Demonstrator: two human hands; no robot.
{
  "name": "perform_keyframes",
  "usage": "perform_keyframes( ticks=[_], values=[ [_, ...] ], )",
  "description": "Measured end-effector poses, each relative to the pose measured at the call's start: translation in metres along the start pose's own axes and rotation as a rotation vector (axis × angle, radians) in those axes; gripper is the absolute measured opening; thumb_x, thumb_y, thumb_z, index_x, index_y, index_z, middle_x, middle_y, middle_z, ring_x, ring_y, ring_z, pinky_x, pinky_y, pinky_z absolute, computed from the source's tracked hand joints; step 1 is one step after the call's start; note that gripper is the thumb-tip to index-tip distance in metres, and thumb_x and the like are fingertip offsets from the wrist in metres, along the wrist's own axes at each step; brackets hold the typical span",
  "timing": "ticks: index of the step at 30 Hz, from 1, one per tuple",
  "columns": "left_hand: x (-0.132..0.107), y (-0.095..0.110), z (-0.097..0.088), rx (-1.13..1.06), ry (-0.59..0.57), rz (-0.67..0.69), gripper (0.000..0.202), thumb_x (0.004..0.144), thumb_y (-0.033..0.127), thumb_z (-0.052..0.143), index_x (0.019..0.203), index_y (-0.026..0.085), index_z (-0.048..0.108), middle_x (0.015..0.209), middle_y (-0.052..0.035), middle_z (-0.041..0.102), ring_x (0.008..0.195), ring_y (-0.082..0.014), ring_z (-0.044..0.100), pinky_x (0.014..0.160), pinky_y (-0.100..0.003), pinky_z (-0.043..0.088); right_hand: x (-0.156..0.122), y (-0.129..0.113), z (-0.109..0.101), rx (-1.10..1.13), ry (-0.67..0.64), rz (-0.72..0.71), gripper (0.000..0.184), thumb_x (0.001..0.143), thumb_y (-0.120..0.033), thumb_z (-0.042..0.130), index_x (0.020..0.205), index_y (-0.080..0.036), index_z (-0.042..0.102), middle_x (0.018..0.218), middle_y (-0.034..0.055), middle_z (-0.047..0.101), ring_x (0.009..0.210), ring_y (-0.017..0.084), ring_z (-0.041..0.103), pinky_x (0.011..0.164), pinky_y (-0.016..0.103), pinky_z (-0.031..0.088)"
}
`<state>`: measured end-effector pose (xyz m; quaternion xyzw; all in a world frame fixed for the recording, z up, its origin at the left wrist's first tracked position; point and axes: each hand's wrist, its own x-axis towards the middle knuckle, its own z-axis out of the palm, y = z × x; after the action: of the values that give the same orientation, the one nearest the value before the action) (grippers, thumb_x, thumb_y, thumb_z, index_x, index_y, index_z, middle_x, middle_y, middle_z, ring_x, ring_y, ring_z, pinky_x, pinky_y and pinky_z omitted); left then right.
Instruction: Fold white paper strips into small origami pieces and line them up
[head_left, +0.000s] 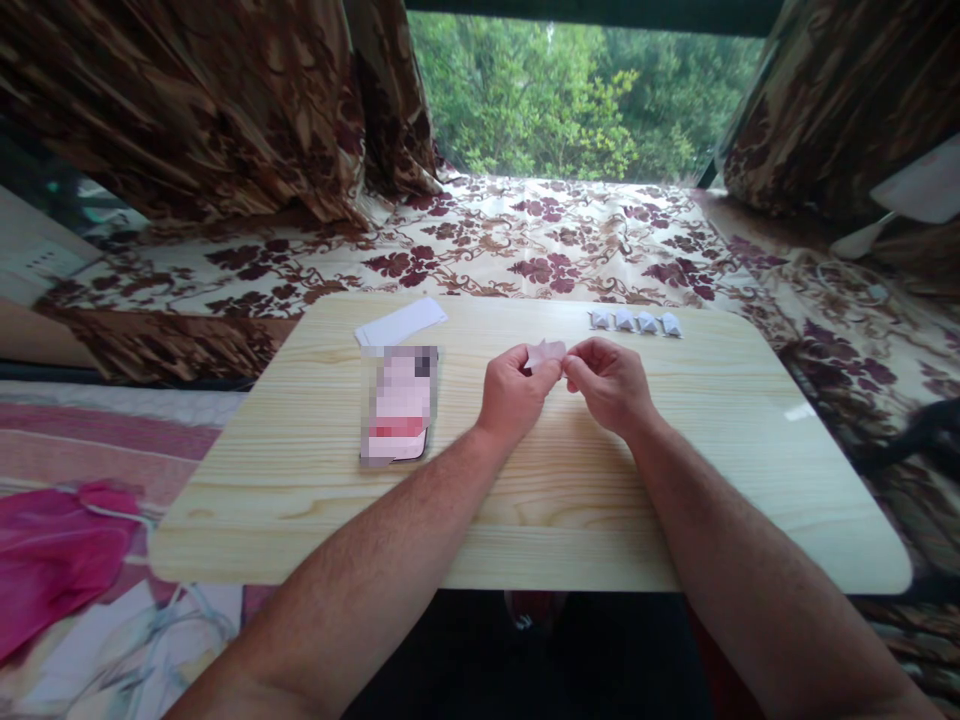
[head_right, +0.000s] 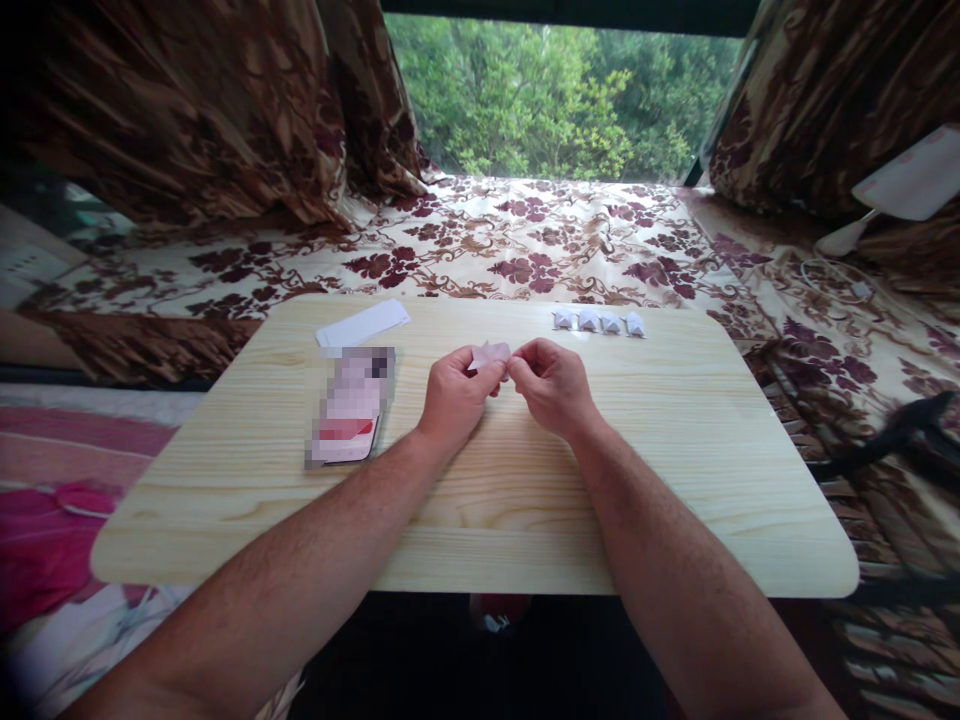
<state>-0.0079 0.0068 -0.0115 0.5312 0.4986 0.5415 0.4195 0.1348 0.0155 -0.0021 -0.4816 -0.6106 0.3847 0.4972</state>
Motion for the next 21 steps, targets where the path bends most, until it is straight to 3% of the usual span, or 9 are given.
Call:
perform_keyframes(
  ticks=[21],
  values=[
    [0.0019,-0.0044,0.0001,0.060,-0.021,-0.002,0.020,0.079,0.035,0.067,0.070,0.016,0.067,0.058,0.0015,0.059,0.054,-0.0112,0.050,0.053,-0.024,0.036,0.0009,0.0011,-0.0012,-0.108,-0.019,0.009,0.016,0.083,-0.031,0.062,0.075,-0.017,0.062,0.058,-0.0008,0.061,0.050,0.012,0.053,0.048,0.024,0.037]
  ],
)
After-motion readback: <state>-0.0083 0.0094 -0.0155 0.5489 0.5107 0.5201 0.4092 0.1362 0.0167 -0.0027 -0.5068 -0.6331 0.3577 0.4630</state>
